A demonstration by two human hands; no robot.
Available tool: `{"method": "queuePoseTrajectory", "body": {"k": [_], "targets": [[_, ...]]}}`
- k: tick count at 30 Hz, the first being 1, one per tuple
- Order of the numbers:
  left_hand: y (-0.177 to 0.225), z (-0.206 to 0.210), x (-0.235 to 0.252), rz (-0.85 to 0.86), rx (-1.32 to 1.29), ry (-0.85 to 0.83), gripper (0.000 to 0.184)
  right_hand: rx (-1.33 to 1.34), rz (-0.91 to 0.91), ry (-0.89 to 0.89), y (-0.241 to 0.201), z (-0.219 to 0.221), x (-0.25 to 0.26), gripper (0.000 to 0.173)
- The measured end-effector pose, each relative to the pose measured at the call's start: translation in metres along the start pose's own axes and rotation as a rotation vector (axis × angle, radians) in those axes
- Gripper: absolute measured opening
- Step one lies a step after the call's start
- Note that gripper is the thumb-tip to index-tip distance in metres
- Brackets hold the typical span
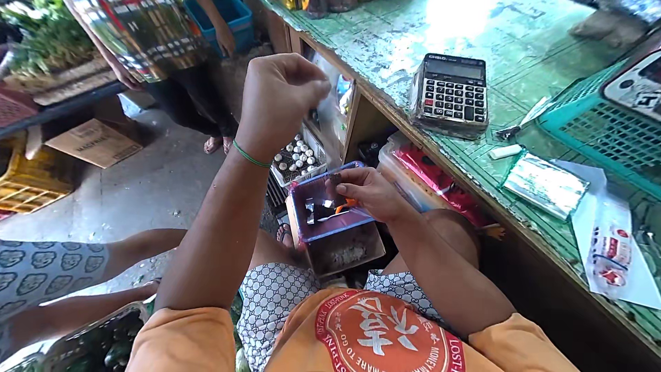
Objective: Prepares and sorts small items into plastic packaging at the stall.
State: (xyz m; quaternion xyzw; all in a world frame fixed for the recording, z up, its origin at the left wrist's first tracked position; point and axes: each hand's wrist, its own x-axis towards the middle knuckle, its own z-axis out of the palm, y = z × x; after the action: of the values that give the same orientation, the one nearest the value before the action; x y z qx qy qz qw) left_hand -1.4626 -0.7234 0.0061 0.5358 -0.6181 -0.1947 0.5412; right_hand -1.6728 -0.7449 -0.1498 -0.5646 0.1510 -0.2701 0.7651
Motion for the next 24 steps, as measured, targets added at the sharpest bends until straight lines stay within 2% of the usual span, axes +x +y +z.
{"method": "queuePoseTrajectory", "body": {"k": [6, 11, 14, 17, 20, 22, 24], "targets": [[-0.02, -0.004, -0.004, -0.036, -0.04, 0.032, 0.005, 0.032, -0.021, 0.016, 0.019, 0.0, 0.006, 0.022], [-0.071, -0.018, -0.02, -0.09, -0.113, 0.053, 0.007, -0.126, 0.023, 0.153, 0.034, -0.011, 0.01, 0.022], [-0.128, -0.023, -0.046, -0.201, -0.2, 0.043, 0.011, -0.353, 0.085, 0.194, 0.046, -0.027, 0.012, 0.023], [-0.201, -0.018, -0.084, -0.386, -0.273, -0.07, 0.023, -0.584, 0.259, 0.169, 0.058, -0.048, 0.017, 0.023], [-0.272, 0.002, -0.121, -0.64, -0.279, -0.165, 0.012, -0.885, 0.527, 0.028, 0.068, -0.065, 0.029, 0.024], [-0.313, 0.019, -0.142, -0.808, -0.237, -0.282, 0.018, -1.112, 0.672, -0.081, 0.085, -0.073, 0.042, 0.025], [-0.35, 0.035, -0.164, -0.887, -0.173, -0.414, 0.025, -1.307, 0.784, -0.177, 0.106, -0.075, 0.058, 0.027]]}}
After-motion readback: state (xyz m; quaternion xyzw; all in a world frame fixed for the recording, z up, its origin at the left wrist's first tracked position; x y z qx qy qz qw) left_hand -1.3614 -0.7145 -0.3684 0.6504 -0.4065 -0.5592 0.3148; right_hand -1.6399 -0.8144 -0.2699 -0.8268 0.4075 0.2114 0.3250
